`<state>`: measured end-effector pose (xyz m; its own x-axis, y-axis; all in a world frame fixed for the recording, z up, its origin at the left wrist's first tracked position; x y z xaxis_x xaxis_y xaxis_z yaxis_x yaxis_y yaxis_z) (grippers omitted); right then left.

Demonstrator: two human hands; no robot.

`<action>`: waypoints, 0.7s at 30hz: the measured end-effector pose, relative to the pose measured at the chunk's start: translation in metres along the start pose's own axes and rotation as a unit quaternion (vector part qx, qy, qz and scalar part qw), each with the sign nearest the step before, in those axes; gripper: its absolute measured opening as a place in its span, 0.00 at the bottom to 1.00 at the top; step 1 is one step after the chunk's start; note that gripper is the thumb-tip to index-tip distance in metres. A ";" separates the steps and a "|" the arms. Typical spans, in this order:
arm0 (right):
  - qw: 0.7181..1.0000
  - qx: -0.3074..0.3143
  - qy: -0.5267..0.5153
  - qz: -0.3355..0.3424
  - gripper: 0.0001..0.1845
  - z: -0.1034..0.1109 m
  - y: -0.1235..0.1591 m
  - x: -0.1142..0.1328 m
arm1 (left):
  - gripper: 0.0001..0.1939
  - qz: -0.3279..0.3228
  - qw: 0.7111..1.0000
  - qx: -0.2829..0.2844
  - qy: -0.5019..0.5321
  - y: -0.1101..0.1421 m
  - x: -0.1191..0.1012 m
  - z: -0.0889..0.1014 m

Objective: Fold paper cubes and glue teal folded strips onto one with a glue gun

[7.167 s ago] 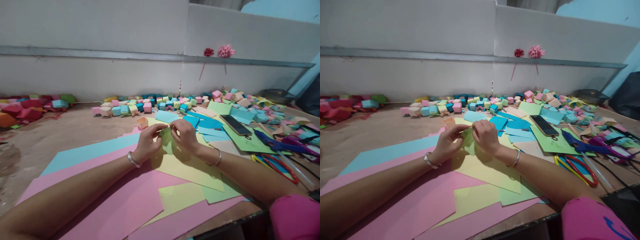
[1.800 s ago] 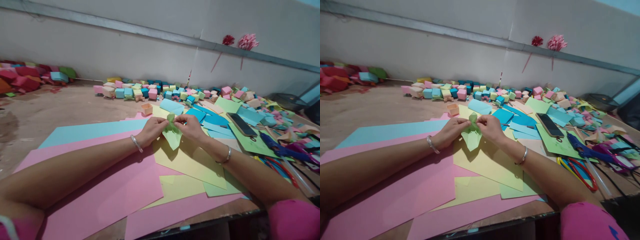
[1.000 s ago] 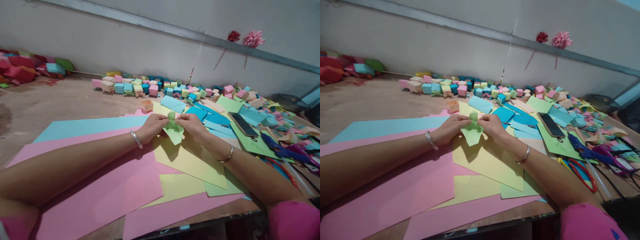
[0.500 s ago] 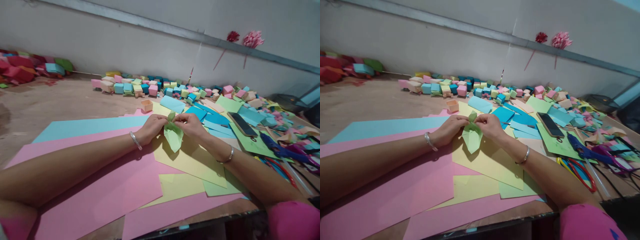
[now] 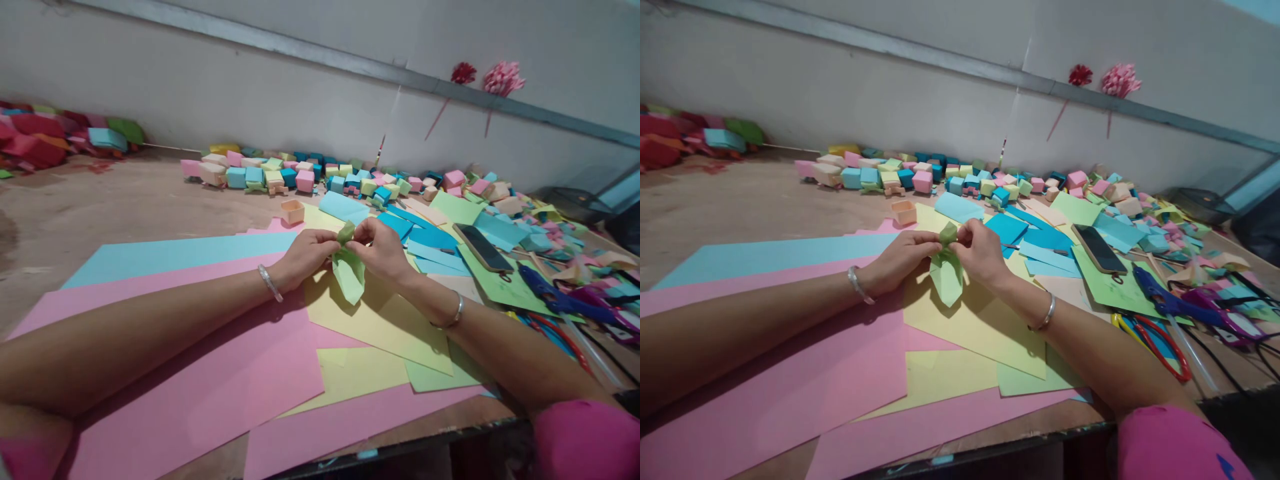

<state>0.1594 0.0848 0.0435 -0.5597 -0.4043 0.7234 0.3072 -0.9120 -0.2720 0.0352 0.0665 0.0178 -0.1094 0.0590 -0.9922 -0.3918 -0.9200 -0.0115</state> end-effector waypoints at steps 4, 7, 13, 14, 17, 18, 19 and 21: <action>1.000 0.012 -0.005 0.002 0.07 -0.004 0.001 0.002 | 0.08 -0.018 0.996 0.004 -0.092 0.002 -0.007 -0.001; 1.000 0.020 -0.018 0.011 0.07 -0.007 0.003 0.005 | 0.07 -0.024 0.987 -0.024 -0.154 0.004 -0.008 0.004; 0.998 -0.002 -0.051 0.031 0.04 0.000 0.003 0.009 | 0.10 -0.020 0.988 -0.067 -0.139 0.001 -0.003 0.015; 0.998 -0.011 -0.054 0.028 0.04 0.002 0.002 0.006 | 0.10 -0.020 0.990 -0.071 -0.120 0.001 -0.002 0.016; 0.998 -0.003 -0.066 0.023 0.07 0.001 -0.004 -0.004 | 0.08 -0.025 0.994 -0.087 -0.065 0.001 -0.002 0.019; 0.997 0.008 -0.068 0.027 0.09 -0.002 -0.005 -0.006 | 0.08 -0.027 0.994 -0.091 -0.055 0.001 -0.002 0.020; 0.997 0.022 -0.065 0.034 0.10 -0.005 -0.006 -0.007 | 0.08 -0.030 0.994 -0.096 -0.050 0.001 -0.002 0.020; 0.997 0.041 -0.043 0.051 0.10 -0.010 -0.007 -0.006 | 0.08 -0.037 0.993 -0.104 -0.045 0.002 -0.003 0.021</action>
<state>0.1534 0.0925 0.0348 -0.4552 -0.4847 0.7469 0.4229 -0.8559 -0.2977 0.0154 0.0723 0.0231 -0.1720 0.1553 -0.9728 -0.2057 -0.9714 -0.1187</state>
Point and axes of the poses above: each hand's wrist, its own y-axis away from the middle knuckle, its own z-axis out of the back of the hand, x = y × z, the point moved 9 cm from there along -y, towards the middle knuckle, and after that the axes turned 9 degrees about x, right-handed, at the moved point
